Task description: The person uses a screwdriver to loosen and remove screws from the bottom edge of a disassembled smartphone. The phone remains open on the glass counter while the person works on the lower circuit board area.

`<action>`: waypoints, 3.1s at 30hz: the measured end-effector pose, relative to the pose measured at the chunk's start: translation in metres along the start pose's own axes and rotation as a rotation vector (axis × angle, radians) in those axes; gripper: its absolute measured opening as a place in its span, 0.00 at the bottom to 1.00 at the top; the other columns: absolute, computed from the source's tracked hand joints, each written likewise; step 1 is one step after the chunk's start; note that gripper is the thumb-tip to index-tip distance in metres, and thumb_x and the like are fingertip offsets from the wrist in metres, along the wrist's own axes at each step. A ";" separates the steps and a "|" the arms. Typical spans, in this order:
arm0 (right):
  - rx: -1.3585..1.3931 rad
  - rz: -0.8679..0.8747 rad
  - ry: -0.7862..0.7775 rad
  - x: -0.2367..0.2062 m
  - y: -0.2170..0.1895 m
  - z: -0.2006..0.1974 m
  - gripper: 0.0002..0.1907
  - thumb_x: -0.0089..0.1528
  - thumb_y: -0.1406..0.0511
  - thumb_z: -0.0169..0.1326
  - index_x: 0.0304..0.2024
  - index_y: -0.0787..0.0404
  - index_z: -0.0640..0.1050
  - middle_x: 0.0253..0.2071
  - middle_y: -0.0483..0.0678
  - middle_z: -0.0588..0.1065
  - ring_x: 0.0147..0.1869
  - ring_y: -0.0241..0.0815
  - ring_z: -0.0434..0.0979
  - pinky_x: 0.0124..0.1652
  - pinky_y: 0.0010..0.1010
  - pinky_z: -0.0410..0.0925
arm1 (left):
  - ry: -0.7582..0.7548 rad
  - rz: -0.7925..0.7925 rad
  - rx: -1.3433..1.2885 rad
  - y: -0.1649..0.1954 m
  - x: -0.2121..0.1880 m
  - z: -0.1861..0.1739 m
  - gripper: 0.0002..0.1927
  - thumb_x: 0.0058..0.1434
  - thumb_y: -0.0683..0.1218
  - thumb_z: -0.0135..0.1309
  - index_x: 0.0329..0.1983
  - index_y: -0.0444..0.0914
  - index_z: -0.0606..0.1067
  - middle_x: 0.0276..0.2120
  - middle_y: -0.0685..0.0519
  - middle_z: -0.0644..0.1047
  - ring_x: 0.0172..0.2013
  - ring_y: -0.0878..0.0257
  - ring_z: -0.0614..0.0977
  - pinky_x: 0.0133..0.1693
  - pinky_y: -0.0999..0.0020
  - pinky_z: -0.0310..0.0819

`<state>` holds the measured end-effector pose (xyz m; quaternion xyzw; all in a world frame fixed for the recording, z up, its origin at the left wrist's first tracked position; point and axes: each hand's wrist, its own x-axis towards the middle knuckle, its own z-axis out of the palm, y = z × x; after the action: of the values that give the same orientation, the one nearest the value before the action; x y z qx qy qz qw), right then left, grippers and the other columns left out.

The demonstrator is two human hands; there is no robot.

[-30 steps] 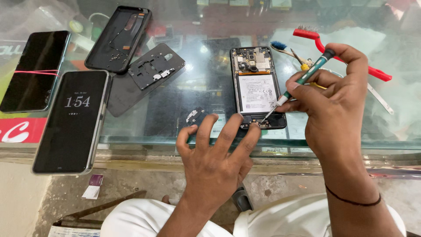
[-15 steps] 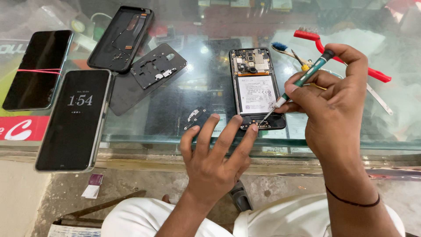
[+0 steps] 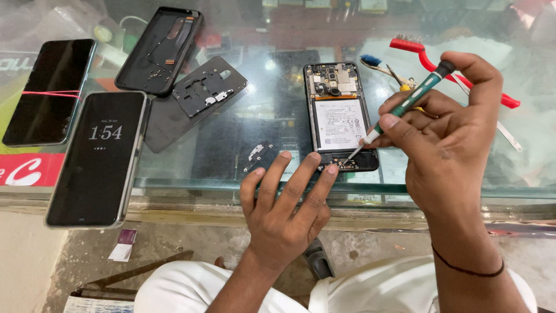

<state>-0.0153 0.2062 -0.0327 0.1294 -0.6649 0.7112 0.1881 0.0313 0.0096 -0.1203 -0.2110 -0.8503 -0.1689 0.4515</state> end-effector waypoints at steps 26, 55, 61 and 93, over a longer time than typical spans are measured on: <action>-0.321 -0.260 -0.120 -0.011 0.000 -0.005 0.36 0.70 0.79 0.60 0.67 0.59 0.51 0.48 0.61 0.79 0.47 0.44 0.85 0.37 0.18 0.75 | -0.009 -0.023 -0.037 0.001 0.002 -0.003 0.20 0.66 0.46 0.52 0.61 0.50 0.79 0.61 0.58 0.77 0.61 0.57 0.74 0.66 0.54 0.55; -0.422 -0.680 -0.353 -0.007 -0.011 0.015 0.41 0.64 0.72 0.65 0.69 0.55 0.53 0.45 0.61 0.75 0.45 0.46 0.85 0.45 0.31 0.83 | 0.049 -0.053 -0.095 -0.002 0.002 0.001 0.18 0.68 0.48 0.49 0.59 0.49 0.81 0.60 0.58 0.77 0.60 0.58 0.75 0.64 0.56 0.56; -0.356 -0.453 -0.463 -0.006 -0.023 0.014 0.40 0.64 0.78 0.58 0.69 0.58 0.49 0.46 0.63 0.77 0.48 0.50 0.85 0.50 0.36 0.82 | 0.022 -0.039 -0.085 -0.003 0.001 -0.002 0.17 0.70 0.49 0.50 0.60 0.48 0.80 0.60 0.57 0.77 0.61 0.58 0.75 0.63 0.56 0.56; -0.394 -0.464 -0.207 -0.024 0.004 -0.001 0.47 0.67 0.79 0.68 0.70 0.51 0.47 0.48 0.61 0.75 0.48 0.48 0.85 0.47 0.29 0.81 | 0.045 -0.028 -0.062 -0.006 0.000 0.003 0.16 0.71 0.50 0.51 0.59 0.46 0.80 0.60 0.59 0.77 0.62 0.60 0.75 0.65 0.59 0.55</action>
<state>0.0044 0.2048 -0.0466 0.3102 -0.7582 0.4900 0.2980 0.0267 0.0061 -0.1223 -0.2094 -0.8371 -0.2062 0.4615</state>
